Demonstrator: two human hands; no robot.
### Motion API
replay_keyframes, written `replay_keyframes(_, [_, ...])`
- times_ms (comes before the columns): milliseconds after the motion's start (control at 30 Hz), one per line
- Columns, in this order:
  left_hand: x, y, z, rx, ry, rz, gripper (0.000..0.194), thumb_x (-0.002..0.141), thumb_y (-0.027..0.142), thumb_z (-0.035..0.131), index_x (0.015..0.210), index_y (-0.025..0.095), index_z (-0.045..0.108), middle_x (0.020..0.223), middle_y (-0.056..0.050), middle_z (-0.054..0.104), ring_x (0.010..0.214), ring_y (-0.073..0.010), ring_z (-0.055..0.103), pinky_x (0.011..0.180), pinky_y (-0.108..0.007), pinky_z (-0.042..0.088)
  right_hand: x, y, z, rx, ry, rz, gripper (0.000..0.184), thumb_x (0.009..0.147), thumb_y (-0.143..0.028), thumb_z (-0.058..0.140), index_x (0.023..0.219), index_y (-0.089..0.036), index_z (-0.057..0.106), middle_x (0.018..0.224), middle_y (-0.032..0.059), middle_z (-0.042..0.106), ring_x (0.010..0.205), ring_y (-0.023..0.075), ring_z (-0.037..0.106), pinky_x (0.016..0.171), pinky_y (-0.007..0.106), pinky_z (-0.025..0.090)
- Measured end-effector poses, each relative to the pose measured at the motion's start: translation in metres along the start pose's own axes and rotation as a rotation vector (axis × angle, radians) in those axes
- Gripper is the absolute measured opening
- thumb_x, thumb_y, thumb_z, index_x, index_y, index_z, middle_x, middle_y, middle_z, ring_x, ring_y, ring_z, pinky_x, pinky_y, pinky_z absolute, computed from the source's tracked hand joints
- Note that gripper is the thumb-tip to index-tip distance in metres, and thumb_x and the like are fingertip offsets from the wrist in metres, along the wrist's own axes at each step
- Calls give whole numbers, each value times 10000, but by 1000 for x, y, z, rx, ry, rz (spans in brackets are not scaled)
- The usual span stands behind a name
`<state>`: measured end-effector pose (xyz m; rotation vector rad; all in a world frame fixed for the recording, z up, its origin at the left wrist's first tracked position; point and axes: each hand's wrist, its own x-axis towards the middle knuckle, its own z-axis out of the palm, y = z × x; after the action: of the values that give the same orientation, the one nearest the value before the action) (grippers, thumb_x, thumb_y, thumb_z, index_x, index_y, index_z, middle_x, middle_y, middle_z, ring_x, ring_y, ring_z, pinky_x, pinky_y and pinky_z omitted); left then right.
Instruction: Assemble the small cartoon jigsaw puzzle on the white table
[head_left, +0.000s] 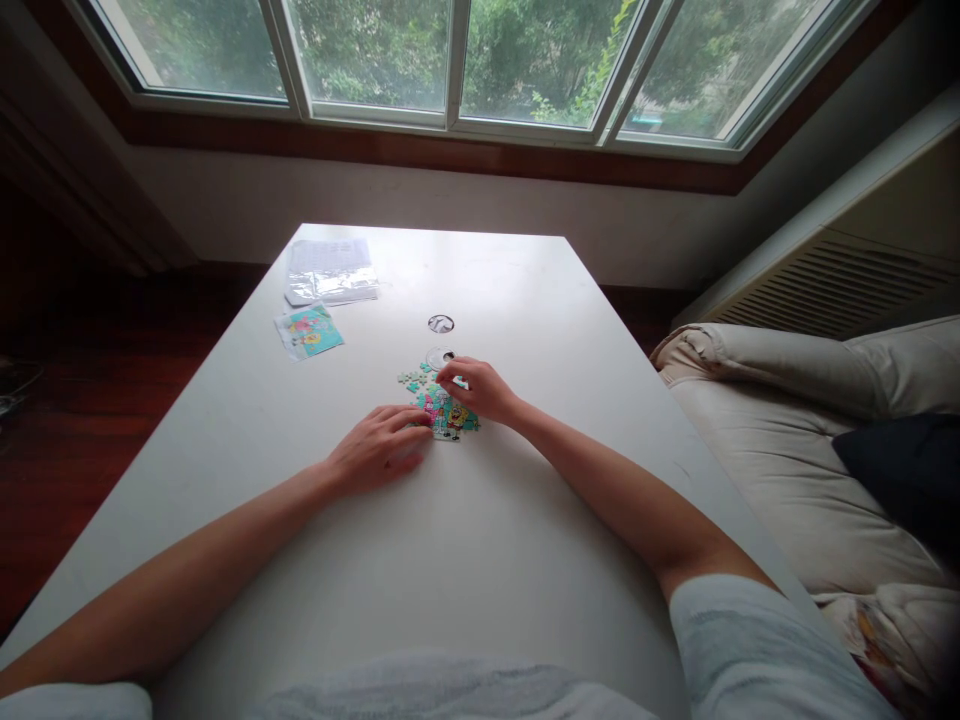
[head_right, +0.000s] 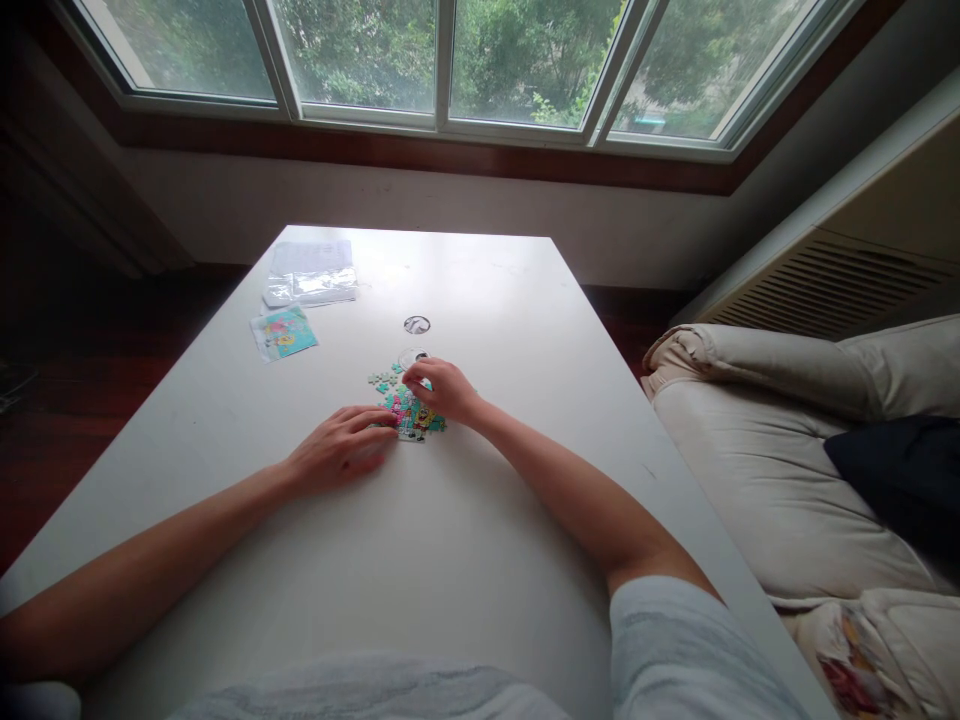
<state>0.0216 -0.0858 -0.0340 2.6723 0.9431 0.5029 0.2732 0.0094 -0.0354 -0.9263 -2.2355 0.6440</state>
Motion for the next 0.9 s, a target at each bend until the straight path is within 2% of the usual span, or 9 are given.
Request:
replay_keyframes(167, [1, -1, -3, -11, -74, 78, 500, 981, 433, 547, 1463, 301, 519, 1564, -76, 468, 1447, -296, 409, 1219, -494, 295, 23, -4, 13, -164, -45, -33, 156, 938, -250, 630, 1048, -214, 735, 1021, 64, 704, 990, 205, 586, 890, 336, 441])
replay_keyframes(267, [1, -1, -5, 14, -106, 86, 516, 985, 461, 540, 1477, 310, 510, 1591, -75, 431, 1448, -298, 408, 1221, -503, 291, 42, -6, 26, -292, -96, -25, 204, 938, -319, 659, 1092, -212, 740, 1072, 88, 694, 1010, 228, 565, 910, 359, 421])
replay_keyframes(433, [0, -1, -6, 32, -126, 96, 561, 979, 495, 546, 1506, 317, 481, 1606, -80, 408, 1453, -310, 402, 1221, -511, 290, 60, -12, 44, -456, -136, 27, 217, 915, -396, 688, 1011, -211, 750, 1060, 101, 671, 1037, 260, 541, 894, 381, 402])
replay_keyframes(733, [1, -1, -3, 34, -102, 91, 601, 971, 524, 549, 1532, 334, 446, 1602, -64, 416, 1459, -325, 388, 1221, -506, 295, 67, -21, 49, -412, -203, 37, 132, 909, -278, 652, 998, -220, 730, 1074, 85, 663, 1060, 258, 526, 890, 378, 388])
replay_keyframes(900, [2, -3, -3, 51, -102, 85, 584, 974, 501, 549, 1524, 325, 460, 1594, -72, 425, 1446, -329, 393, 1205, -513, 319, 69, -16, 51, -446, -180, 33, 227, 924, -266, 622, 1134, -218, 694, 1135, 99, 655, 1084, 269, 518, 911, 397, 381])
